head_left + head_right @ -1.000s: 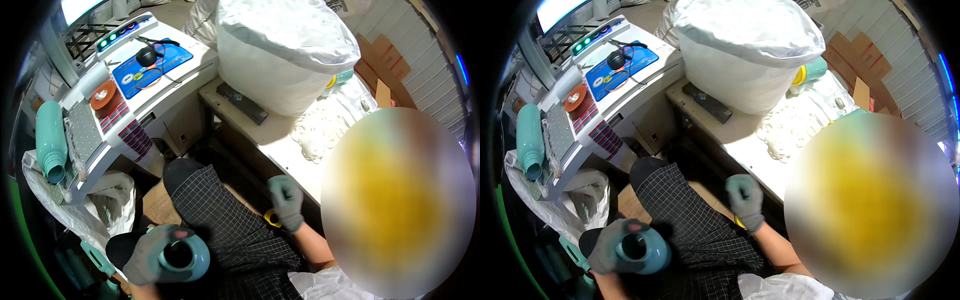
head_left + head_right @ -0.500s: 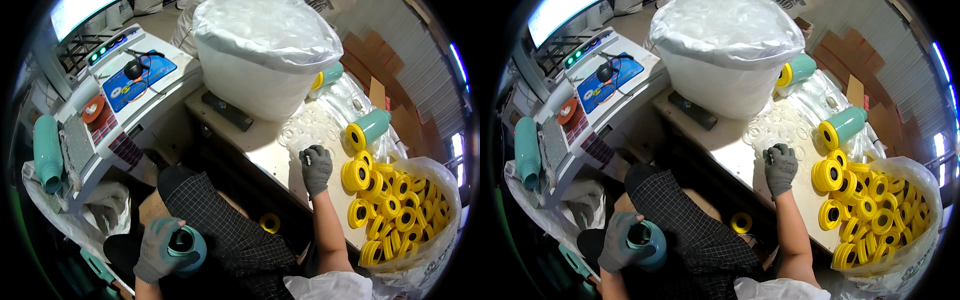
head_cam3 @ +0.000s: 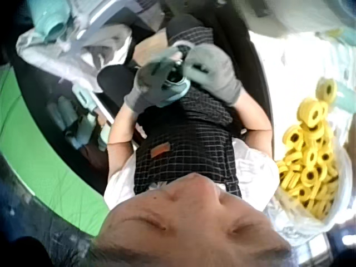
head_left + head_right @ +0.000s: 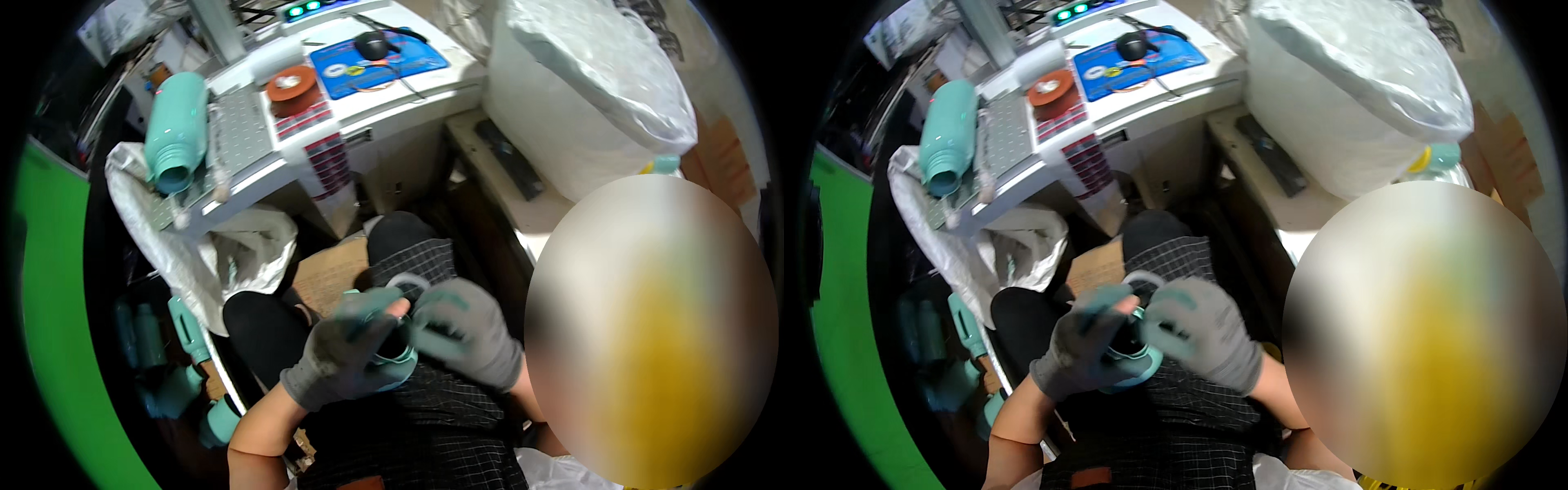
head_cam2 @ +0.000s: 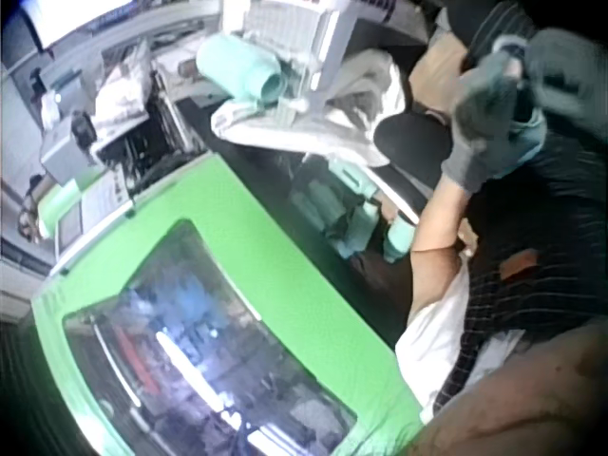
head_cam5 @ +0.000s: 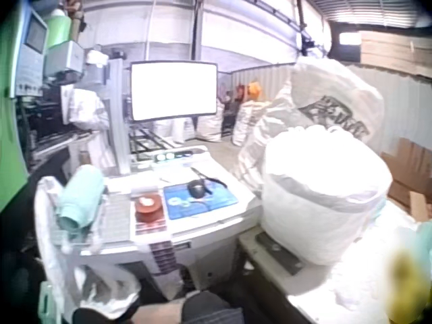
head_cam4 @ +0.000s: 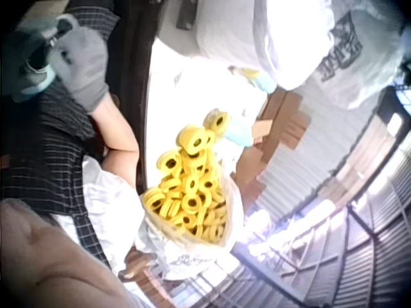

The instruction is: The person sits on the floor and assembles teal plastic containers by inserting a white ring into the opening and screwing on a yellow lid. They repeatedly pick up a container, insert the ring, apply a label, and secure the lid before placing the finished unit aside.

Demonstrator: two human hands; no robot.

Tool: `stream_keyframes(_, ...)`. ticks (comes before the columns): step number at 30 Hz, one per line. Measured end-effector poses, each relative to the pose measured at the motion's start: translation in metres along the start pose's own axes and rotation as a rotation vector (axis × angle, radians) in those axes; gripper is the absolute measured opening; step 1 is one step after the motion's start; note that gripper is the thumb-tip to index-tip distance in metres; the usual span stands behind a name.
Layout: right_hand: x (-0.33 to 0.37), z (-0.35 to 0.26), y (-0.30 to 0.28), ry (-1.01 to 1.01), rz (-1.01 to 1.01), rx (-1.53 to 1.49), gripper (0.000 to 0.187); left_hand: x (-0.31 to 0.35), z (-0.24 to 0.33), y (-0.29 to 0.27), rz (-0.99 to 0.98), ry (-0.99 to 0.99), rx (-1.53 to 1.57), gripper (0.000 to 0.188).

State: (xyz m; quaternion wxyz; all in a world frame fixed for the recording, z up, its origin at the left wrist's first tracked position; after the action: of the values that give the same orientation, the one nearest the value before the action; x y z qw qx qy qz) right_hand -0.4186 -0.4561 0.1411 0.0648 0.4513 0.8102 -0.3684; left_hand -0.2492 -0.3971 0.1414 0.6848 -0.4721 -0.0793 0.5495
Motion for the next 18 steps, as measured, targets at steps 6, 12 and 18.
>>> stream_keyframes(6,-0.003,-0.028,0.043,-0.228,-0.104,0.106,0.037,0.028,-0.008,-0.029,0.012,-0.094,-0.041,0.043)
stream_keyframes(12,-0.002,-0.042,0.053,-0.086,-0.336,0.179,0.05,0.028,-0.013,-0.026,-0.052,-0.093,-0.053,0.04)
stream_keyframes(18,0.006,-0.033,0.068,-0.057,-0.306,0.096,0.043,0.02,0.005,-0.043,-0.137,-0.041,-0.37,0.037)
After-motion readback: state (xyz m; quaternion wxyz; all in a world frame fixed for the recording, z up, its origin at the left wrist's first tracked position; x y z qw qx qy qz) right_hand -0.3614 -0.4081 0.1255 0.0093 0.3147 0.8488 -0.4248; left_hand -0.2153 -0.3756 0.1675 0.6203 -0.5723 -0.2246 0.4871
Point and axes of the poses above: each hand's wrist, its own x-axis away from the middle knuckle, its own y-axis out of the palm, z = x × y, the point moved 6 cm from there along -x, towards the middle knuckle, and after that the axes turned 1 degree about y, right-handed, at the moved point
